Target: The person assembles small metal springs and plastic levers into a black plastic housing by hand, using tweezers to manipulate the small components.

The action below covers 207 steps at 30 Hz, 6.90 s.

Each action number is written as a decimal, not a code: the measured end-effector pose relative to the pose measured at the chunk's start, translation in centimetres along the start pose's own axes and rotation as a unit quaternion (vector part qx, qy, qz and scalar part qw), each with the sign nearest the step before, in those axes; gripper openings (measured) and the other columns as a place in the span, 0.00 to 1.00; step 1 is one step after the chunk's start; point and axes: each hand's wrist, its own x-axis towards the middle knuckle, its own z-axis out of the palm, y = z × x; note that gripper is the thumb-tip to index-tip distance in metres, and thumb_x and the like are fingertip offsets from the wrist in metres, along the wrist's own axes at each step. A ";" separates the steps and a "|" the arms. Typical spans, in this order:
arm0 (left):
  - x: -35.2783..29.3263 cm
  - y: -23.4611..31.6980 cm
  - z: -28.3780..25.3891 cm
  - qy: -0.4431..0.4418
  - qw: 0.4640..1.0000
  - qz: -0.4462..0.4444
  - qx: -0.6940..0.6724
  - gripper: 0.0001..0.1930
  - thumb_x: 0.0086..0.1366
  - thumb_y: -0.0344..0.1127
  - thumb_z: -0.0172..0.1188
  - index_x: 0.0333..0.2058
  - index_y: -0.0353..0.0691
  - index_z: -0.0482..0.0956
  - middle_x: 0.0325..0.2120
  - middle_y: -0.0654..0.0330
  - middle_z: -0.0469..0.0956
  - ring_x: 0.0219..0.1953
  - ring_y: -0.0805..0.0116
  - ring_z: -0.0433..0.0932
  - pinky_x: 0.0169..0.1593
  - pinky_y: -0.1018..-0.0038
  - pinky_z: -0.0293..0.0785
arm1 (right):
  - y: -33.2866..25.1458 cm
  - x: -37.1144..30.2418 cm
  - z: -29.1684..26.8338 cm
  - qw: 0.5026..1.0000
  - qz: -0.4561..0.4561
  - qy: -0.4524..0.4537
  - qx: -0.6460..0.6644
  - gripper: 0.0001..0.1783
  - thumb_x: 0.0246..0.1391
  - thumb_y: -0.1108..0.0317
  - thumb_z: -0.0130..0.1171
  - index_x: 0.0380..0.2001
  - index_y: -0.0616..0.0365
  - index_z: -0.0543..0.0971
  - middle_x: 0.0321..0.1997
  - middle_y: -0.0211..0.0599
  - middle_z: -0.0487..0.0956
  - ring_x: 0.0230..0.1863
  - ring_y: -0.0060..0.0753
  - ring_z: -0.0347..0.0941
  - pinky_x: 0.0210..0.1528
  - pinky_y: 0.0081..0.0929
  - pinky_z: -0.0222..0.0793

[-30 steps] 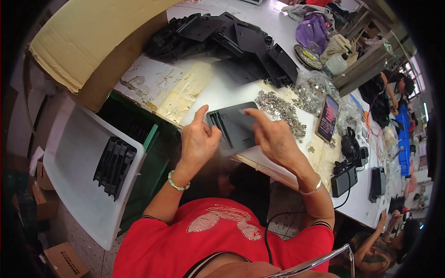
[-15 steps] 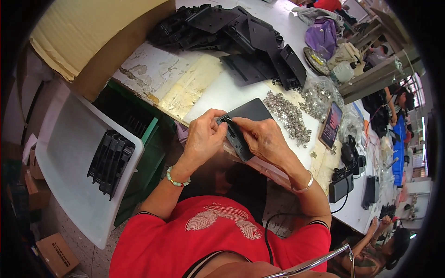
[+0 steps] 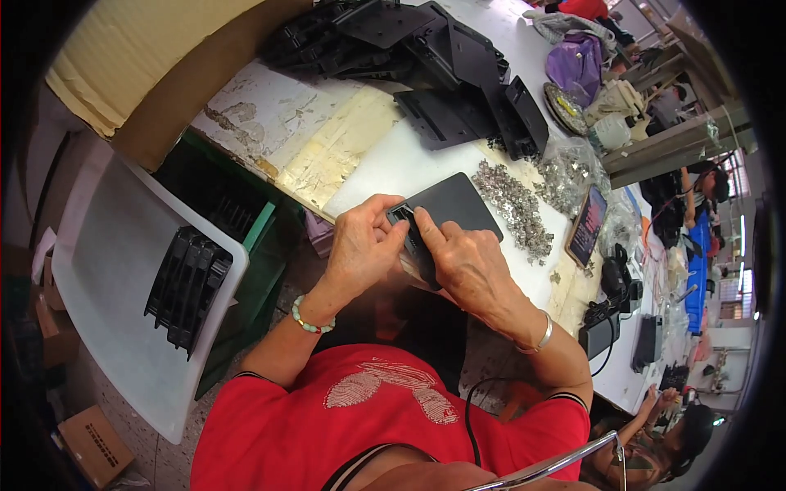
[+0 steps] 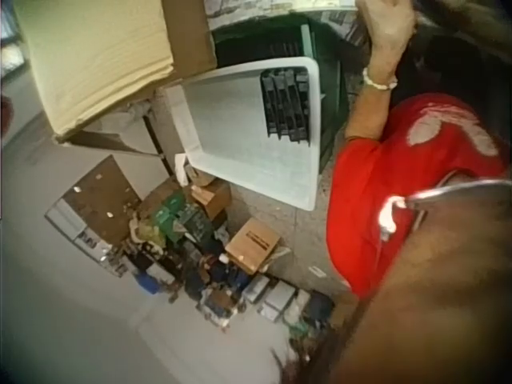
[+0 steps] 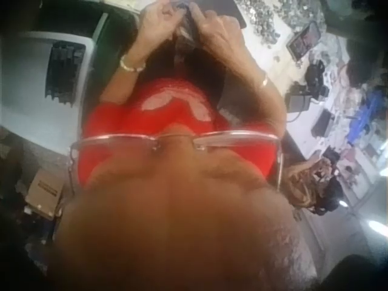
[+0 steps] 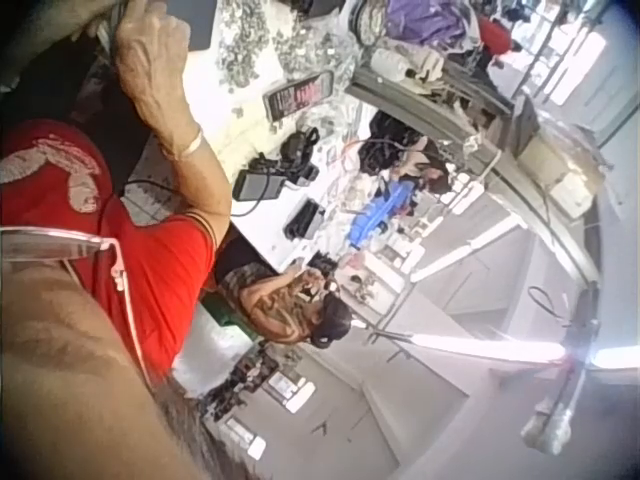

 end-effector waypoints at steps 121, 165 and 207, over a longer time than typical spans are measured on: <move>-1.3 1.9 0.7 -0.001 0.996 -0.017 -0.091 0.21 0.67 0.22 0.54 0.58 0.28 0.73 0.23 0.57 0.79 0.20 0.68 0.82 0.23 0.80 0.80 | 6.0 -7.7 0.5 0.912 0.264 0.231 0.213 0.12 0.58 0.72 0.61 0.45 0.63 0.80 0.20 0.53 0.75 0.18 0.44 0.72 0.24 0.34 0.65; 4.2 4.4 1.2 -0.104 0.989 0.079 -0.073 0.23 0.60 0.17 0.56 0.55 0.32 0.79 0.31 0.70 0.72 0.35 0.80 0.69 0.45 0.82 0.68 | 6.5 -10.1 -1.1 0.708 0.251 0.121 0.649 0.13 0.63 0.61 0.62 0.28 0.56 0.77 0.16 0.26 0.75 0.12 0.10 0.59 0.13 0.14 0.50; -0.3 -2.4 -1.7 0.148 0.885 0.353 0.264 0.16 0.46 0.29 0.71 0.36 0.33 0.81 0.41 0.53 0.75 0.54 0.46 0.67 0.58 0.57 0.66 | -1.7 7.8 2.5 0.544 0.019 0.174 0.821 0.29 0.72 0.57 0.48 0.14 0.54 0.62 0.12 0.25 0.59 0.13 0.16 0.46 0.16 0.22 0.43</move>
